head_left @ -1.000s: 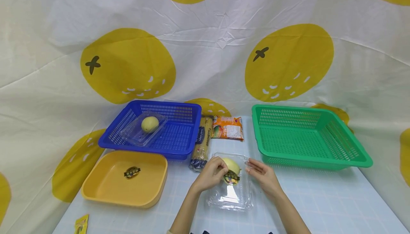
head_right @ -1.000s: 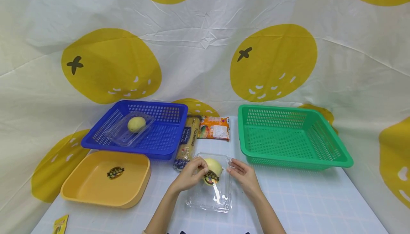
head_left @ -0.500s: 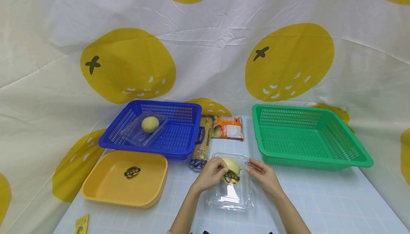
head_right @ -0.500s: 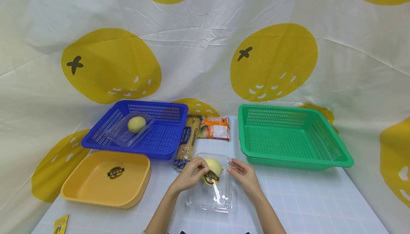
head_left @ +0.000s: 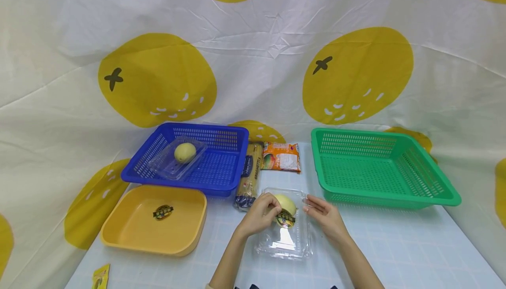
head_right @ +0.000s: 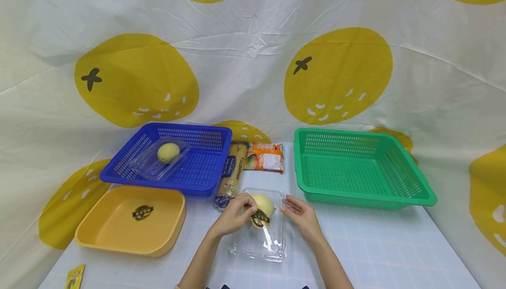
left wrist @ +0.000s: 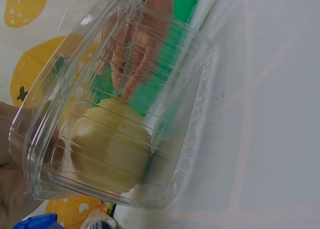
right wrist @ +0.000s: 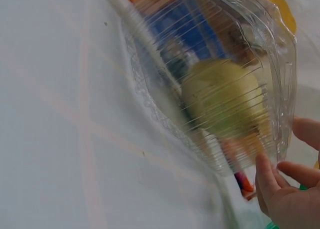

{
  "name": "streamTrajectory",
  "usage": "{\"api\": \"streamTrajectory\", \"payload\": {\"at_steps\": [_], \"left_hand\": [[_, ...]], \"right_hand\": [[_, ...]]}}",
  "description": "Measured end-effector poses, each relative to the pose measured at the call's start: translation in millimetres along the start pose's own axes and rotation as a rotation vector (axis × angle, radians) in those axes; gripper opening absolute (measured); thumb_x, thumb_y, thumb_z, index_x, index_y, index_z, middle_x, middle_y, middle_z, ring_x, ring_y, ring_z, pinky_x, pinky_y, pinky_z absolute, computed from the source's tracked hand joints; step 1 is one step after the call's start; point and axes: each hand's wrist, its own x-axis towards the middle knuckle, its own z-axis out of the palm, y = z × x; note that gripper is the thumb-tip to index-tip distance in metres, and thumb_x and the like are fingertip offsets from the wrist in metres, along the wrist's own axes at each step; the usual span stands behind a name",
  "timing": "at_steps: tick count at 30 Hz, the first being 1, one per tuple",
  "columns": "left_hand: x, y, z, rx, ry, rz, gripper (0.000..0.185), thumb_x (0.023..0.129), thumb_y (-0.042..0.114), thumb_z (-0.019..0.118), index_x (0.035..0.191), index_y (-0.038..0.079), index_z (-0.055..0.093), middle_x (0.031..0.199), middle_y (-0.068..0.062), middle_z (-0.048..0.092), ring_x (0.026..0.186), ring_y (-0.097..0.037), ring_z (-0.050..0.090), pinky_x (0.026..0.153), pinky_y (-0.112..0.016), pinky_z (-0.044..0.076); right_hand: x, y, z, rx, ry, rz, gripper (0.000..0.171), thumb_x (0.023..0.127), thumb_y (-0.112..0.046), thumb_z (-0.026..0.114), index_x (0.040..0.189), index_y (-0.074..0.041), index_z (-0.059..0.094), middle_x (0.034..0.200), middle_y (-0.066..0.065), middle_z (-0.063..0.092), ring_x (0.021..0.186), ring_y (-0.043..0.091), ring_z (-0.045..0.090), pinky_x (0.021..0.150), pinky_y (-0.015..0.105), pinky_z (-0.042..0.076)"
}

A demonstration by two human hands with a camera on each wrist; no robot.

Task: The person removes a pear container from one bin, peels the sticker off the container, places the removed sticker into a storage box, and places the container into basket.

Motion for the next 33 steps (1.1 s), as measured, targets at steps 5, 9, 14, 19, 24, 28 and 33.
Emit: {"api": "streamTrajectory", "payload": {"at_steps": [5,9,14,19,24,28,33], "left_hand": [[-0.5,0.7,-0.2,-0.008,0.003,0.001,0.007,0.087,0.005,0.061,0.081,0.004,0.059,0.081,0.000,0.054,0.080,-0.015,0.047,0.076,-0.025,0.041],[-0.9,0.7,-0.2,-0.007,0.002,-0.005,0.007,0.087,0.004,0.060,0.081,0.004,0.059,0.081,0.000,0.054,0.080,-0.013,0.047,0.076,-0.025,0.041],[-0.1,-0.6,0.2,0.001,0.006,-0.001,0.005,0.086,0.003,0.060,0.081,0.004,0.059,0.081,-0.002,0.055,0.080,-0.011,0.046,0.076,-0.025,0.042],[0.2,-1.9,0.3,0.003,0.010,0.004,0.006,0.085,0.002,0.060,0.079,0.004,0.059,0.080,-0.001,0.054,0.079,-0.011,0.047,0.075,-0.025,0.041],[-0.7,-2.1,0.2,0.005,0.013,0.005,0.007,0.085,0.002,0.060,0.079,0.004,0.059,0.079,0.001,0.054,0.079,-0.012,0.047,0.075,-0.024,0.041],[-0.5,-2.9,0.2,0.006,0.015,0.008,0.007,0.085,0.002,0.060,0.079,0.004,0.059,0.079,0.000,0.054,0.079,-0.012,0.047,0.075,-0.024,0.041],[-0.5,-2.8,-0.4,0.001,0.010,0.008,0.007,0.086,0.003,0.060,0.079,0.004,0.058,0.080,0.000,0.053,0.078,-0.011,0.046,0.074,-0.024,0.041]], "right_hand": [[0.8,0.6,-1.1,0.001,-0.003,-0.003,0.053,0.086,-0.001,0.064,0.131,0.014,0.042,0.128,0.031,0.050,0.097,0.000,0.060,0.085,0.017,0.048],[0.9,1.4,-1.2,-0.008,-0.003,-0.012,0.053,0.086,-0.001,0.064,0.131,0.014,0.042,0.128,0.031,0.050,0.097,0.000,0.060,0.085,0.017,0.048],[0.7,0.7,-0.9,-0.015,-0.002,-0.016,0.053,0.086,-0.002,0.064,0.131,0.014,0.043,0.128,0.031,0.050,0.097,-0.001,0.060,0.085,0.017,0.048],[0.2,-0.7,-0.5,-0.027,-0.009,-0.021,0.053,0.086,-0.003,0.065,0.131,0.014,0.043,0.127,0.031,0.051,0.097,0.000,0.059,0.086,0.016,0.047],[-0.3,-0.8,-0.5,-0.032,-0.002,-0.022,0.053,0.085,-0.002,0.065,0.130,0.015,0.043,0.127,0.031,0.052,0.097,0.000,0.060,0.085,0.016,0.047],[-0.5,-0.6,-0.5,-0.035,-0.003,-0.030,0.052,0.085,-0.002,0.064,0.130,0.016,0.043,0.126,0.032,0.051,0.097,0.000,0.060,0.085,0.016,0.047],[-0.8,-2.5,0.1,-0.023,-0.009,-0.029,0.052,0.086,-0.002,0.064,0.131,0.015,0.042,0.128,0.031,0.051,0.098,0.000,0.059,0.085,0.016,0.047]]}}
